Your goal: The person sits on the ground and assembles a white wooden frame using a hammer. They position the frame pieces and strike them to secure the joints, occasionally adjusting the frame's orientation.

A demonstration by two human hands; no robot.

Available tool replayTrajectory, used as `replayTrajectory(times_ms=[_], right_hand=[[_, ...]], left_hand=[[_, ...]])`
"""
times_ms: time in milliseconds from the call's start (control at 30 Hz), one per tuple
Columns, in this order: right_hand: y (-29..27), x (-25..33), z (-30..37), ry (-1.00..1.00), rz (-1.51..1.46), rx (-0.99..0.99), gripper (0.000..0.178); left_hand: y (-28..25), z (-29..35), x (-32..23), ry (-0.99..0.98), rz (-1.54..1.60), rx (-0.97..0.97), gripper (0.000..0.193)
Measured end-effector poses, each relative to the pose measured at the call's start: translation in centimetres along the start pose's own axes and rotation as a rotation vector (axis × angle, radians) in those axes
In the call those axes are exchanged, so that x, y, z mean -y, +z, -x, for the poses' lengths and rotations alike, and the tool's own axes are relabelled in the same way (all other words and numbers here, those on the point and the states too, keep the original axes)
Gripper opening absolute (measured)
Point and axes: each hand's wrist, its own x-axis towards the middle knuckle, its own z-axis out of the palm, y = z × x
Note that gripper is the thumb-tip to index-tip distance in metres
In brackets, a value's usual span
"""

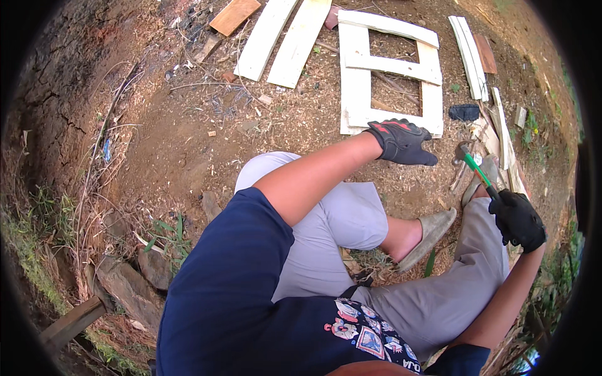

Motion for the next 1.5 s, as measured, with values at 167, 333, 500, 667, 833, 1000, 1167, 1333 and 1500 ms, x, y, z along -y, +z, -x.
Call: replayTrajectory(times_ms=[167,333,500,667,833,1000,1167,1333,1500], right_hand=[[0.8,3.3,-1.1,-0.125,0.181,0.035,0.017],[1.0,1.0,-2.2,-0.263,0.208,-0.006,0.023],[1.5,4.1,-1.4,-0.111,0.191,0.058,0.017],[0.0,1.4,-1.1,-0.177,0.249,0.027,0.021],[-0.7,0.5,-0.8,-0.152,0.195,-0.013,0.023],[-0.9,-0.4,-0.1,-0.102,0.075,0.008,0.022],[-1.2,-1.3,0.1,-0.07,0.032,0.016,0.022],[-1.0,-0.2,0.3,-0.069,0.068,0.048,0.023],[-1.6,-2.2,0.0,-0.115,0.064,0.035,0.02]], left_hand=[[-3.1,1.8,4.1,-0.246,-0.031,-0.219,0.076],[-3.3,2.2,7.5,-0.33,-0.213,-0.51,0.047],[-3.1,2.9,13.2,-0.294,-0.41,-0.785,0.033],[-12.5,9.7,9.9,-0.572,-0.184,-0.823,0.049],[-16.4,20.4,18.9,-0.796,-0.086,-0.874,0.047],[-8.3,25.4,26.0,-0.881,-0.34,-0.524,0.044],[-3.6,23.3,26.6,-0.84,-0.551,-0.584,0.044],[-2.4,22.2,30.0,-0.869,-0.726,-0.728,0.041],[-2.6,20.6,30.3,-0.895,-0.727,-0.732,0.03]])
